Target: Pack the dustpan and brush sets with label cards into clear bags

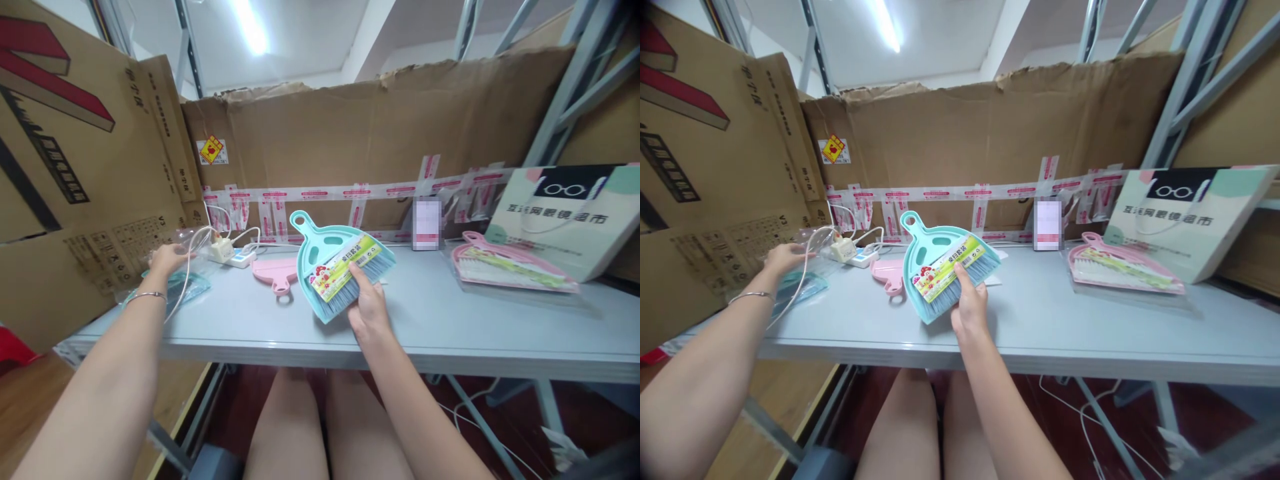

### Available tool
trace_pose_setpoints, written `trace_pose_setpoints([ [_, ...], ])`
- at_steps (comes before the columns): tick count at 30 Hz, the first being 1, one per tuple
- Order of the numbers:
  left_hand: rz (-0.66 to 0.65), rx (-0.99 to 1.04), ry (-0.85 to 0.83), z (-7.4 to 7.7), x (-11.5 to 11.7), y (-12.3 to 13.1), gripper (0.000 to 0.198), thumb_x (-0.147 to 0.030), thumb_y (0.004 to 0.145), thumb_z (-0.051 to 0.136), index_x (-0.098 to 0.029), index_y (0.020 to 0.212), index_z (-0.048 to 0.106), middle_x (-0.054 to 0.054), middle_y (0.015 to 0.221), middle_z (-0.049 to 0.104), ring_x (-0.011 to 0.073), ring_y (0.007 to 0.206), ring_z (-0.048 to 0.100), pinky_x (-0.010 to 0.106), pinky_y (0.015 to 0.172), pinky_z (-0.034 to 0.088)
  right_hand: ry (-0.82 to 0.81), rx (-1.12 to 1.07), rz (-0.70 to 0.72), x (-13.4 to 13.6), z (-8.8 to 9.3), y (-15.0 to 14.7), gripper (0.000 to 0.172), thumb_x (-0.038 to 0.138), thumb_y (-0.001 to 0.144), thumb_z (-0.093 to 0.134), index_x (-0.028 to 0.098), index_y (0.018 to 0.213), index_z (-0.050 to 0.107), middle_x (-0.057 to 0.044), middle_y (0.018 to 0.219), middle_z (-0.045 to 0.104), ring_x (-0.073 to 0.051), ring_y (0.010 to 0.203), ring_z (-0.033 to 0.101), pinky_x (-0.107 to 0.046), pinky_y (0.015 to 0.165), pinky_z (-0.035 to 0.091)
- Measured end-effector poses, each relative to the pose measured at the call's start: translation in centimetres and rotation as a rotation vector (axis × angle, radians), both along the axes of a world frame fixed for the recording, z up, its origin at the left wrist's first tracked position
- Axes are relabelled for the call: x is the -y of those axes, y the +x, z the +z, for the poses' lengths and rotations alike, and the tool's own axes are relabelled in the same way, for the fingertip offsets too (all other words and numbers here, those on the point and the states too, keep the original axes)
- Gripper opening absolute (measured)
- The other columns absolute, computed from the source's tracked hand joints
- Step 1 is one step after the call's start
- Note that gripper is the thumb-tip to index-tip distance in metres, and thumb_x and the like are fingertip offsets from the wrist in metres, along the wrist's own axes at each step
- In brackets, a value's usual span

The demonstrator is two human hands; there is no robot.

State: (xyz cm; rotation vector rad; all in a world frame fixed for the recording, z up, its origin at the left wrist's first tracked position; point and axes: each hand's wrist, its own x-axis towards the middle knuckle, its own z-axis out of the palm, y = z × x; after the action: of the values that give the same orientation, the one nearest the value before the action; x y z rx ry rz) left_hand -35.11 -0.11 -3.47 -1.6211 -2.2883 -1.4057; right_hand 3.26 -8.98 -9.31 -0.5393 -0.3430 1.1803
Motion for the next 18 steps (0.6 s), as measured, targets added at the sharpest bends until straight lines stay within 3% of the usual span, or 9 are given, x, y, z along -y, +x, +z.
trace_pose_setpoints([
  [4,0.208,-0.044,0.198,0.5,-0.1,0.7,0.020,-0.016,0.065,0.064,-0.017,0.053,0.048,-0.002,0.050,0.043,0.0200,0.074,0.044,0.035,0.079,0.033,-0.001,-0.005,-0.002,0.2,0.0,0.1,0.040,0.019,0.060,0.075,0.018,0.098,0.062,-0.002,0.090,0.072,-0.019,0.085,0.067,-0.036,0.080,0.055],
  [8,0.276,-0.163,0.448,3.5,0.8,2.5,0.003,-0.017,0.078,0.054,-0.015,0.075,0.056,0.004,0.083,0.055,0.0192,0.087,0.042,0.039,0.089,0.032,0.029,-0.025,0.007,0.9,0.0,0.1,0.041,0.021,0.060,0.076,0.018,0.099,0.063,-0.001,0.089,0.072,-0.018,0.079,0.068,-0.035,0.080,0.055],
  [11,0.221,-0.315,0.589,5.8,1.5,5.3,0.013,-0.020,0.080,0.056,-0.013,0.090,0.059,0.006,0.095,0.055,0.0205,0.094,0.042,0.040,0.091,0.033,0.030,-0.038,0.042,1.8,0.0,0.1,0.045,0.023,0.060,0.077,0.019,0.102,0.063,-0.001,0.089,0.072,-0.018,0.078,0.068,-0.035,0.080,0.055],
  [13,0.170,-0.480,0.712,6.4,2.0,8.0,0.015,-0.021,0.081,0.054,-0.013,0.092,0.061,0.008,0.094,0.056,0.0219,0.094,0.044,0.040,0.088,0.036,0.026,-0.041,0.063,2.5,0.1,0.2,0.046,0.023,0.060,0.077,0.019,0.104,0.062,-0.001,0.088,0.072,-0.018,0.078,0.068,-0.035,0.079,0.055],
  [15,0.098,-0.626,0.794,6.1,2.6,11.5,0.015,-0.021,0.083,0.052,-0.014,0.091,0.063,0.008,0.090,0.057,0.0222,0.090,0.047,0.038,0.083,0.038,0.023,-0.043,0.074,3.3,0.1,0.4,0.049,0.024,0.060,0.077,0.019,0.105,0.062,-0.001,0.087,0.072,-0.019,0.079,0.068,-0.036,0.078,0.055],
  [18,-0.055,-0.726,0.758,4.2,3.5,16.9,0.015,-0.022,0.085,0.049,-0.018,0.085,0.064,0.007,0.082,0.059,0.0210,0.083,0.052,0.032,0.073,0.040,0.009,-0.034,0.093,4.4,0.0,0.8,0.051,0.025,0.058,0.079,0.019,0.106,0.062,-0.002,0.087,0.072,-0.020,0.079,0.068,-0.036,0.077,0.056],
])
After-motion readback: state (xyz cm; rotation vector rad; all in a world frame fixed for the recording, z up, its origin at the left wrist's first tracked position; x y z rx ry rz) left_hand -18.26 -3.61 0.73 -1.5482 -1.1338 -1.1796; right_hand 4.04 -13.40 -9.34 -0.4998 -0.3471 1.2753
